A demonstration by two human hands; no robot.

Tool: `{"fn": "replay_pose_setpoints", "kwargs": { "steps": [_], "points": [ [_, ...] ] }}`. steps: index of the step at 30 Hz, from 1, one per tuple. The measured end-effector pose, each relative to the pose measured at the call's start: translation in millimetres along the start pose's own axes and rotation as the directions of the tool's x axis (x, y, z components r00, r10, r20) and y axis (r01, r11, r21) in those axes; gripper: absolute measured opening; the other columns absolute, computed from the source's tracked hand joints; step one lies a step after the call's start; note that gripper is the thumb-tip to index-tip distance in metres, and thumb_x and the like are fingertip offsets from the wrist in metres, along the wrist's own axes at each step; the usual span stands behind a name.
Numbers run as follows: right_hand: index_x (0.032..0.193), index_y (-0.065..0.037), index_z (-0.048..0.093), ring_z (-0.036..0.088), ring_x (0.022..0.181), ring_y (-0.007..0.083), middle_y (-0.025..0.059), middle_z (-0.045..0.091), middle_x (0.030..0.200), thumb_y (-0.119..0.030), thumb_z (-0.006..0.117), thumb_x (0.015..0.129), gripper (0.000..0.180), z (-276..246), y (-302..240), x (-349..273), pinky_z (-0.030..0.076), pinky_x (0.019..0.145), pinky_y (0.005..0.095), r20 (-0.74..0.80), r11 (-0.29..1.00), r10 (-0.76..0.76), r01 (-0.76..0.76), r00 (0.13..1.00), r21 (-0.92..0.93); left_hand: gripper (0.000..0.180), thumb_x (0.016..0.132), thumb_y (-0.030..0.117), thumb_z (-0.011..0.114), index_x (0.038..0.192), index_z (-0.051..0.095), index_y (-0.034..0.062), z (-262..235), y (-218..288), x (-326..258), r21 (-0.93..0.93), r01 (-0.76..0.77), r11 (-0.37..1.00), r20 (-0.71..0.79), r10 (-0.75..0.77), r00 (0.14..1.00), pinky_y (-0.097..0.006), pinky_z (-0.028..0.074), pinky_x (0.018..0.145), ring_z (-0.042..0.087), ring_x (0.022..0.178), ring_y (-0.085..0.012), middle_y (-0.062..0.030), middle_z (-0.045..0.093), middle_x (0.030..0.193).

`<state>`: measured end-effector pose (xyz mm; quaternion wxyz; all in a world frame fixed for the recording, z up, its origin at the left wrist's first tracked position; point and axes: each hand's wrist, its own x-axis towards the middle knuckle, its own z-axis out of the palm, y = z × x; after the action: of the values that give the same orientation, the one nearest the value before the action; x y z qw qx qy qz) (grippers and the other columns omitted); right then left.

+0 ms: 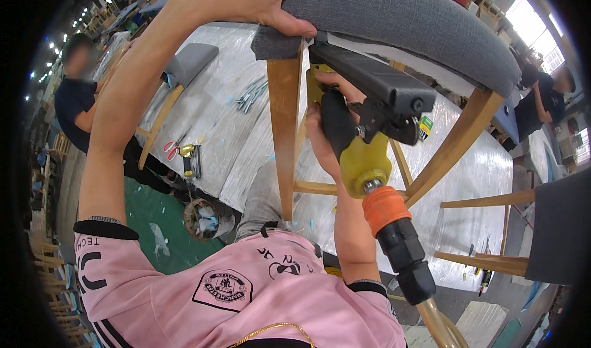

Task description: The person upholsters a wooden chair by pulling and trimming gray fabric, then securing it with a staple gun. They repeatedly adjust the fabric, cut excess material, and fasten it to the chair frame.

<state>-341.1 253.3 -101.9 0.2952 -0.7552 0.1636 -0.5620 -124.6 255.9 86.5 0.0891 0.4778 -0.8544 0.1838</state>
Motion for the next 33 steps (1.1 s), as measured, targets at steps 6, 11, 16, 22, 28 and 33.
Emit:
{"fn": "replay_pose_setpoints", "kwargs": {
  "steps": [6,11,16,22,28,33],
  "points": [
    [0.123,-0.003,0.062,0.059,0.117,0.0213,0.0116,0.060,0.126,0.002,0.065,0.080,0.043,2.0,-4.0,3.3,0.043,0.107,0.0341,0.011,0.999,0.017,-0.017,1.000,0.031,0.106,0.078,0.036,0.084,0.156,0.026,-0.0045,-5.8,9.5,-0.3,-0.026,0.043,0.999,0.015,-0.042,0.999,-0.043,0.046,0.110,0.051,0.132,-0.0386,-0.0252,0.043,0.148],
    [0.127,-0.003,0.062,0.059,0.121,0.0220,0.0117,0.062,0.129,0.001,0.065,0.080,0.047,0.2,-5.2,-2.4,0.043,0.108,0.0346,0.012,1.000,0.018,-0.017,1.000,-0.016,0.105,0.076,0.033,0.085,0.155,0.027,-0.0044,0.5,11.1,-4.5,-0.032,-0.001,0.999,-0.044,0.000,0.999,-0.044,0.045,0.111,0.050,0.131,-0.0397,-0.0259,0.044,0.146],
    [0.129,-0.001,0.061,0.058,0.122,0.0223,0.0116,0.062,0.130,0.001,0.065,0.080,0.049,2.1,-4.0,-5.5,0.042,0.109,0.0353,-0.010,0.998,-0.053,0.053,0.999,-0.035,0.104,0.075,0.032,0.086,0.154,0.029,-0.0033,-3.8,21.1,-4.2,-0.070,0.031,0.997,-0.015,-0.032,0.999,-0.045,0.045,0.111,0.051,0.130,-0.0406,-0.0262,0.045,0.144],
    [0.127,-0.001,0.061,0.057,0.125,0.0229,0.0148,0.059,0.135,0.002,0.064,0.080,0.046,4.6,-7.4,-9.1,0.040,0.111,0.0365,-0.030,0.997,0.031,-0.029,0.999,0.075,0.103,0.075,0.030,0.085,0.155,0.029,-0.0023,-8.3,29.8,-8.3,-0.073,0.040,0.997,-0.013,-0.041,0.999,-0.045,0.045,0.110,0.051,0.130,-0.0405,-0.0260,0.046,0.144],
    [0.123,-0.001,0.062,0.056,0.128,0.0246,0.0180,0.058,0.140,0.001,0.065,0.081,0.042,5.9,-8.3,-5.4,0.039,0.113,0.0384,-0.072,0.979,0.050,-0.035,0.996,0.201,0.101,0.077,0.029,0.082,0.156,0.027,-0.0016,-6.4,22.4,-7.6,-0.136,0.008,0.991,-0.007,-0.009,1.000,-0.044,0.044,0.112,0.050,0.131,-0.0403,-0.0258,0.043,0.145],
    [0.121,-0.002,0.063,0.057,0.127,0.0252,0.0174,0.059,0.136,0.002,0.066,0.079,0.043,-11.0,-9.9,-6.3,0.041,0.110,0.0369,0.015,0.952,0.105,-0.105,0.994,0.286,0.100,0.077,0.030,0.081,0.156,0.027,-0.0012,-6.7,21.6,-8.6,-0.154,0.019,0.988,0.002,-0.019,1.000,-0.043,0.043,0.113,0.049,0.132,-0.0401,-0.0257,0.042,0.146]
  ]
}}
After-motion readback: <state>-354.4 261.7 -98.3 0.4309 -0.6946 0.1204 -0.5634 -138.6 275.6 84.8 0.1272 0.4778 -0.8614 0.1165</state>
